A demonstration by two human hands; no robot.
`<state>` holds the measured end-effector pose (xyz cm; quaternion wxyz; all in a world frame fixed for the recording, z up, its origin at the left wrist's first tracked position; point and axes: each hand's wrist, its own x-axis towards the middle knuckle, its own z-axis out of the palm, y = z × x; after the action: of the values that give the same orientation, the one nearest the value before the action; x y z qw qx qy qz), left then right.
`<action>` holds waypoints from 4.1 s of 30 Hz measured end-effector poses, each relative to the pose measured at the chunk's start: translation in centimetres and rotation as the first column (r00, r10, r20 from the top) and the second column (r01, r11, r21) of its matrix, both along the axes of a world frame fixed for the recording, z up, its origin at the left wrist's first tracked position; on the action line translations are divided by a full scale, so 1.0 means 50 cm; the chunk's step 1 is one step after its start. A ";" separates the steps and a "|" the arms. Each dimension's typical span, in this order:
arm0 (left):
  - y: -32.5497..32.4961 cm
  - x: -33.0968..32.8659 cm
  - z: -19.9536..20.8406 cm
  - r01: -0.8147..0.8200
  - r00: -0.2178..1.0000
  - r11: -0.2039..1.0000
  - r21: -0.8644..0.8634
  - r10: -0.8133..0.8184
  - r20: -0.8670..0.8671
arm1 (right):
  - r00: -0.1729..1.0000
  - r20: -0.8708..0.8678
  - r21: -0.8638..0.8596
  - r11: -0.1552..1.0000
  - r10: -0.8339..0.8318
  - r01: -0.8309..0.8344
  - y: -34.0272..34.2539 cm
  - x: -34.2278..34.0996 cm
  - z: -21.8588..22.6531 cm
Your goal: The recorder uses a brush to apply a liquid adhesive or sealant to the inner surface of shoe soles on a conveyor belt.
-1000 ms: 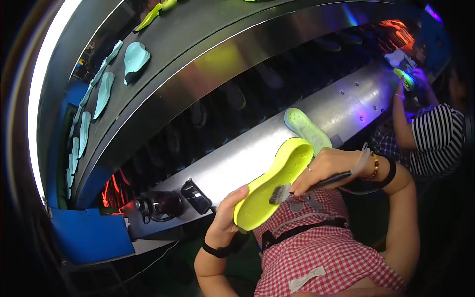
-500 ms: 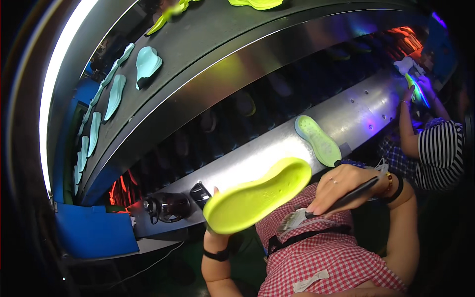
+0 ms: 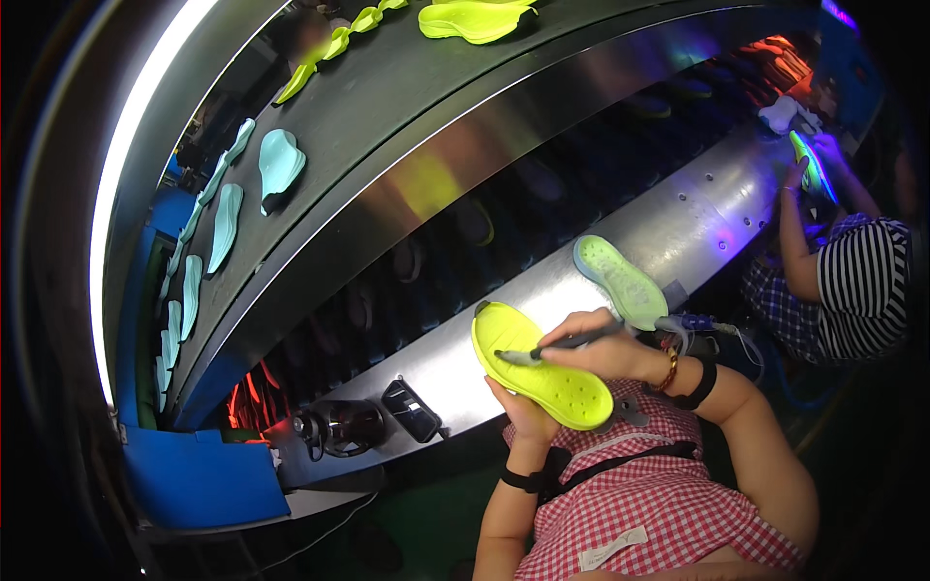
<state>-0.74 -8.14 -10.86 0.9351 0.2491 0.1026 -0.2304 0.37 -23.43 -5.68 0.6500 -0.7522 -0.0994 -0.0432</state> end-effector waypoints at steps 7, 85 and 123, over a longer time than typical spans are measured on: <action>0.052 0.021 0.005 -0.215 0.969 0.963 0.165 0.190 0.158 | 0.876 0.258 -0.450 0.853 0.408 -0.264 -0.028 -0.069 0.019; 0.135 -0.012 0.195 0.530 0.790 0.726 0.438 -0.611 0.056 | 0.840 0.054 -0.055 0.842 0.540 -0.537 -0.206 -0.098 0.109; -0.015 -0.021 0.050 0.253 0.963 0.959 0.126 -0.262 0.057 | 0.874 0.450 -0.113 0.959 -0.185 0.261 -0.111 -0.030 -0.026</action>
<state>-1.79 -8.89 -8.38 0.8838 0.3235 0.0482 -0.3344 -1.15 -28.98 -6.96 0.5351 -0.7827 -0.1575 -0.2761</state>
